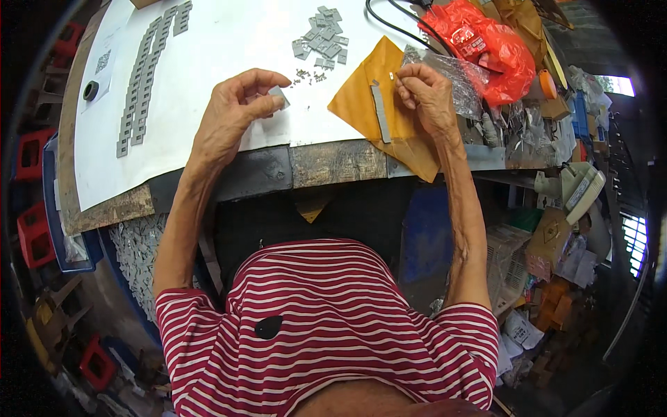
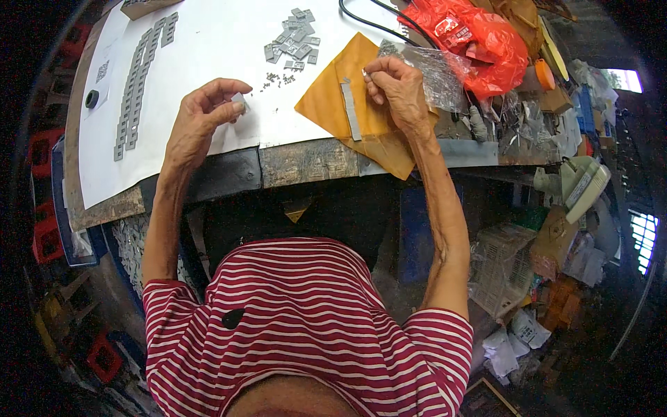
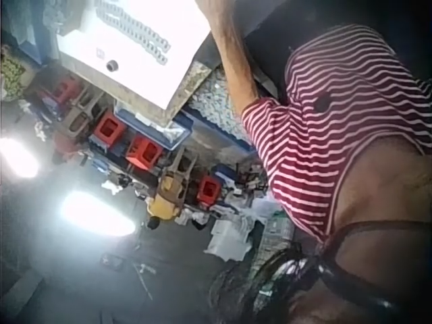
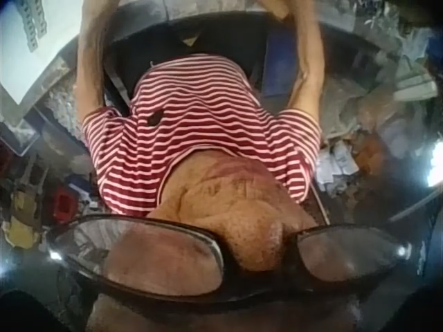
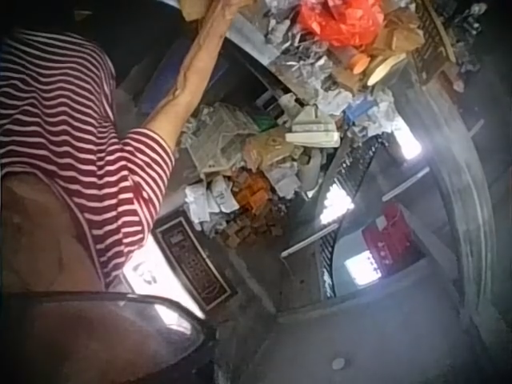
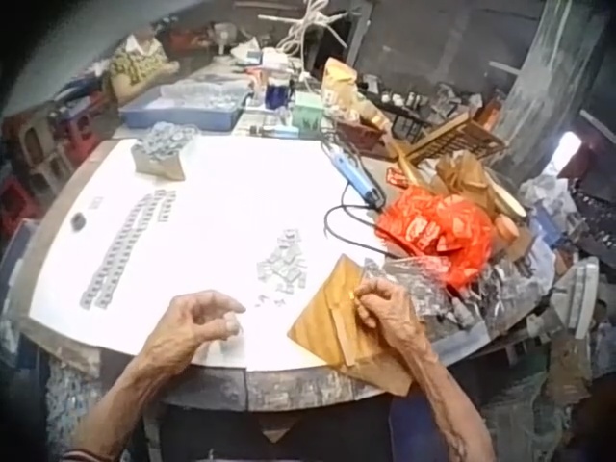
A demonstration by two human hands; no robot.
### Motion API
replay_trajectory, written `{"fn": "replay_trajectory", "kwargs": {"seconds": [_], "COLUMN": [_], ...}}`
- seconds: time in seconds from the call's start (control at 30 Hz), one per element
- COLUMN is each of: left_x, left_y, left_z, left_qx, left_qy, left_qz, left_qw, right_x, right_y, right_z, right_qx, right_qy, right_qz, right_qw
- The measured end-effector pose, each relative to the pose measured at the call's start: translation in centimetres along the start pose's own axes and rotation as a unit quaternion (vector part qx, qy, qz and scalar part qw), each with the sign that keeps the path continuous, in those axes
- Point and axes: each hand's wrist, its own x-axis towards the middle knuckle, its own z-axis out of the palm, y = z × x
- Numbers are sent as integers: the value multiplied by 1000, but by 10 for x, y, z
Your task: Assembling small hardware components by manually inserting metal pins into plastic housings at a workbench.
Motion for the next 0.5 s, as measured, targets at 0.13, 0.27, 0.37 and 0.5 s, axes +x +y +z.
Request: {"fn": "replay_trajectory", "kwargs": {"seconds": [0.13, 0.27, 0.37, 0.5], "left_x": [-5, -10, -12, -15], "left_y": [0, -1, -2, -1], "left_z": [3, 6, 10, 12], "left_qx": [-15, -17, -27, -22], "left_qy": [5, 5, 12, 1], "left_qz": [-15, -25, -15, -14], "left_qw": [1000, 1000, 999, 1000], "right_x": [-2, -3, -6, -7], "right_y": [0, 3, 1, 0], "right_z": [0, -3, -1, 2], "right_qx": [-14, -13, -30, -29], "right_qy": [-5, -10, -16, -2], "right_qz": [29, 25, 21, 20], "right_qw": [999, 1000, 999, 999]}}
